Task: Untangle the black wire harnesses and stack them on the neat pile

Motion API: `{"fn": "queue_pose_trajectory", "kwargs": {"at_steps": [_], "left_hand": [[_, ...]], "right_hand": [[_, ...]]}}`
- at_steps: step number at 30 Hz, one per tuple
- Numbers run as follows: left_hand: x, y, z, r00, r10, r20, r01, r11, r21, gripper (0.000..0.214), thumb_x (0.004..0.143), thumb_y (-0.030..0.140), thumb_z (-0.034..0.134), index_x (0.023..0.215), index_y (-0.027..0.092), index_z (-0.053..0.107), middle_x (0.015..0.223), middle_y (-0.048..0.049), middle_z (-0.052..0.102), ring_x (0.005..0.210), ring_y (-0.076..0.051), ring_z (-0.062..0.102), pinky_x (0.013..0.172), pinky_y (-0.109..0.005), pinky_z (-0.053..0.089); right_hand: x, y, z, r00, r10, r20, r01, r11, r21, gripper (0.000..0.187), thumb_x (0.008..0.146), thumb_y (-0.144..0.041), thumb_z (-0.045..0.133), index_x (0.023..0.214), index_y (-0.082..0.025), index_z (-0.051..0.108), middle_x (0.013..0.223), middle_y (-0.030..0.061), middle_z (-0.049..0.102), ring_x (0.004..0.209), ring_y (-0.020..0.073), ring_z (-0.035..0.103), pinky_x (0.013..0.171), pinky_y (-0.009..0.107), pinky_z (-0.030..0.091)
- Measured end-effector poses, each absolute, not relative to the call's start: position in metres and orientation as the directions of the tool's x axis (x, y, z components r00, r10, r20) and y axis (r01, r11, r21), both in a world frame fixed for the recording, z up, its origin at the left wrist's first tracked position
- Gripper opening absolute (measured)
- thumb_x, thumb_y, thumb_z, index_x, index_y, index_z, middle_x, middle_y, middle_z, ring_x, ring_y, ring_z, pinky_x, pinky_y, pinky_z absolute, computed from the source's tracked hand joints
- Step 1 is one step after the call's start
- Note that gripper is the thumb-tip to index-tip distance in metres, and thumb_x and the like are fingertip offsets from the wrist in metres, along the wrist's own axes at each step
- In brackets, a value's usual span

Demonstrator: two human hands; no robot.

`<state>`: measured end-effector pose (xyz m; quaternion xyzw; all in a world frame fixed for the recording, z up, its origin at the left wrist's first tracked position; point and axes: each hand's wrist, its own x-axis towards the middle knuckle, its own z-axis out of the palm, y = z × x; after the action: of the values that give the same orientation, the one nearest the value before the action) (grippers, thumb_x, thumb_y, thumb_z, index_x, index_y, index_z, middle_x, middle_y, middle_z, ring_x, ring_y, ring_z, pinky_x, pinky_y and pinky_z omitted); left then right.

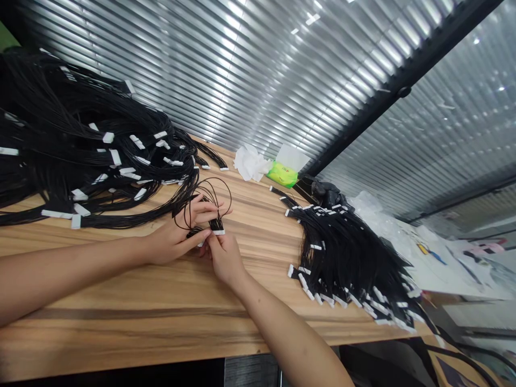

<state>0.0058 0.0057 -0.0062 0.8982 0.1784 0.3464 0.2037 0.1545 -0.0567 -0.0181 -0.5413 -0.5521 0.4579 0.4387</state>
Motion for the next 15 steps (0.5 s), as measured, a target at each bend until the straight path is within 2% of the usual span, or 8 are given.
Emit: {"fn": "queue_pose_trajectory", "kwargs": {"at_steps": [6, 10, 13, 15], "left_hand": [[0.005, 0.003, -0.006, 0.707, 0.517, 0.482, 0.194, -0.798, 0.571, 0.043, 0.093, 0.027, 0.039, 0.136, 0.025, 0.039, 0.139, -0.0069, 0.042, 0.137, -0.025, 0.03, 0.114, -0.045, 0.026], [0.007, 0.007, -0.006, 0.679, 0.515, 0.523, 0.186, -0.81, 0.556, 0.049, 0.09, 0.029, 0.046, 0.138, 0.025, 0.034, 0.141, -0.0086, 0.041, 0.134, -0.025, 0.034, 0.113, -0.045, 0.026], [0.008, 0.015, -0.004, 0.55, 0.628, 0.55, 0.25, -0.753, 0.609, 0.055, 0.087, 0.035, 0.052, 0.137, 0.022, 0.032, 0.14, -0.0096, 0.043, 0.129, -0.024, 0.039, 0.109, -0.042, 0.03], [0.008, 0.022, -0.002, 0.437, 0.708, 0.555, 0.3, -0.696, 0.652, 0.043, 0.086, 0.04, 0.055, 0.125, 0.023, 0.046, 0.13, -0.0072, 0.053, 0.121, -0.023, 0.046, 0.104, -0.04, 0.034]], "right_hand": [[0.153, -0.058, -0.016, -0.022, 1.0, -0.013, 0.186, -0.008, -0.983, 0.043, 0.085, -0.046, 0.043, 0.054, -0.019, 0.053, 0.05, 0.0013, 0.054, 0.047, 0.0118, 0.041, 0.048, 0.025, 0.031], [0.153, -0.057, -0.012, 0.024, 1.0, -0.013, 0.087, -0.015, -0.996, 0.042, 0.082, -0.051, 0.048, 0.055, -0.019, 0.052, 0.048, 0.0001, 0.053, 0.045, 0.0114, 0.041, 0.048, 0.025, 0.031], [0.155, -0.054, -0.01, 0.102, 0.995, -0.008, 0.027, -0.011, -1.0, 0.045, 0.081, -0.052, 0.048, 0.051, -0.018, 0.052, 0.047, 0.0006, 0.053, 0.044, 0.0107, 0.04, 0.048, 0.026, 0.031], [0.156, -0.053, -0.009, 0.153, 0.988, -0.011, -0.01, -0.009, -1.0, 0.044, 0.081, -0.05, 0.049, 0.05, -0.018, 0.052, 0.047, 0.0002, 0.052, 0.043, 0.0102, 0.039, 0.047, 0.025, 0.031]]}}
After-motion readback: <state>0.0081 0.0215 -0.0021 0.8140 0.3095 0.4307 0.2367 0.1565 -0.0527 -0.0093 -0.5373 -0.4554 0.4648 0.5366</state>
